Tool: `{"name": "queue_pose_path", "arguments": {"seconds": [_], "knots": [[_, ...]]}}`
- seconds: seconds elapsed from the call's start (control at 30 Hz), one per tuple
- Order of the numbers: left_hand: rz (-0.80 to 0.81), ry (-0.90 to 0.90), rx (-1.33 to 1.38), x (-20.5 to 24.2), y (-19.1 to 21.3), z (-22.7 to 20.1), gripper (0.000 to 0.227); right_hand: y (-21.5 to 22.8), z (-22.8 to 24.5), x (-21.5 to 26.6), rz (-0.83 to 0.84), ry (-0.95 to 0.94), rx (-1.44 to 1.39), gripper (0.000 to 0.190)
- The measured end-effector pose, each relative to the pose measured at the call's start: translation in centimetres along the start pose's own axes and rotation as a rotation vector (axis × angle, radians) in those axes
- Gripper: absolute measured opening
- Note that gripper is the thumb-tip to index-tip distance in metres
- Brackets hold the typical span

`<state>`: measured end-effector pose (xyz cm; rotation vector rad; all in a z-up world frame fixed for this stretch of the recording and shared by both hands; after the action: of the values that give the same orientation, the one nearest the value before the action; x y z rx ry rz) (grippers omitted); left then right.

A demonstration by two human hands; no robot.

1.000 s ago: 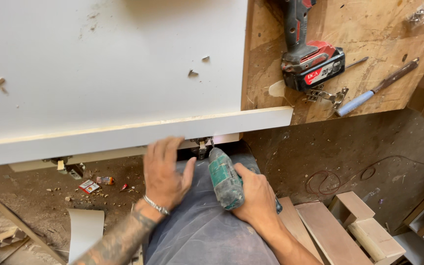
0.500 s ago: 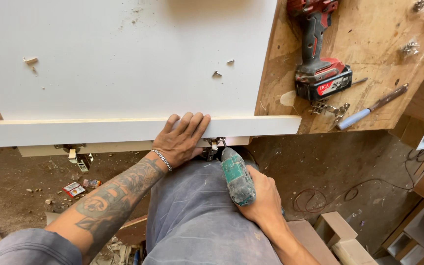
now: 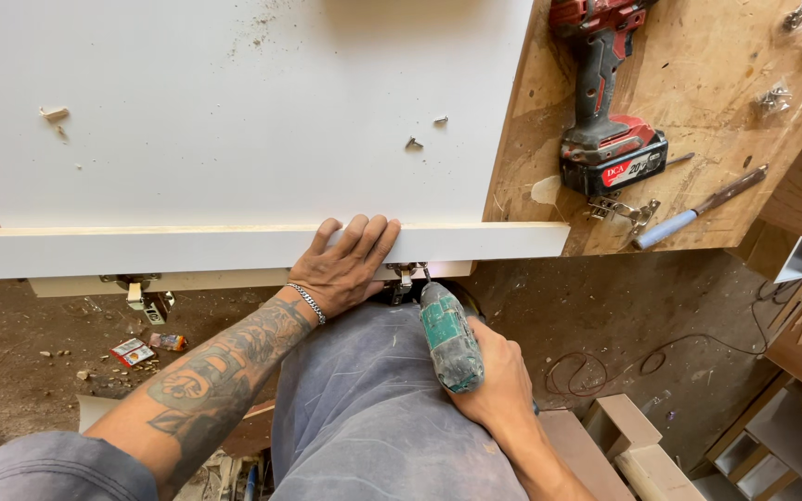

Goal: The person attaches metal hinges to a white cabinet door using a cordless drill. They pick up screws, position the hinges, and drive screws into the door to secure them.

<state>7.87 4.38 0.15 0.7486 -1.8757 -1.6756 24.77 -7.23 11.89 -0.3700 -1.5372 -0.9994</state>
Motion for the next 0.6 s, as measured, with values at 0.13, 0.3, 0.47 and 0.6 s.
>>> {"name": "queue_pose_path", "arguments": {"seconds": [0.13, 0.3, 0.47, 0.6], "knots": [[-0.013, -0.009, -0.003, -0.07, 0.07, 0.08, 0.122, 0.27, 0.51, 0.02, -0.029, 0.050, -0.015, 0.011], [-0.009, 0.005, -0.001, 0.22, -0.11, -0.20, 0.121, 0.30, 0.47, 0.17, -0.013, 0.030, -0.024, 0.010], [0.000, 0.010, 0.000, 0.06, -0.21, -0.16, 0.121, 0.36, 0.47, -0.04, -0.001, 0.022, -0.007, 0.010], [-0.010, 0.010, 0.010, 0.00, 0.07, -0.10, 0.109, 0.32, 0.11, -0.24, -0.005, 0.018, -0.002, 0.011]]}}
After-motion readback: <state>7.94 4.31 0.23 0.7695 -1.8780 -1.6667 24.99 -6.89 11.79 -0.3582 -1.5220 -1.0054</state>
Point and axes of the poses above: each hand's wrist, its own x-axis away from the middle knuckle, its own y-axis out of the back of the hand, z = x × y, the point moved 9 cm from there along -x, towards the middle knuckle, and after that the axes turned 15 degrees about y, right-handed, at the moved point
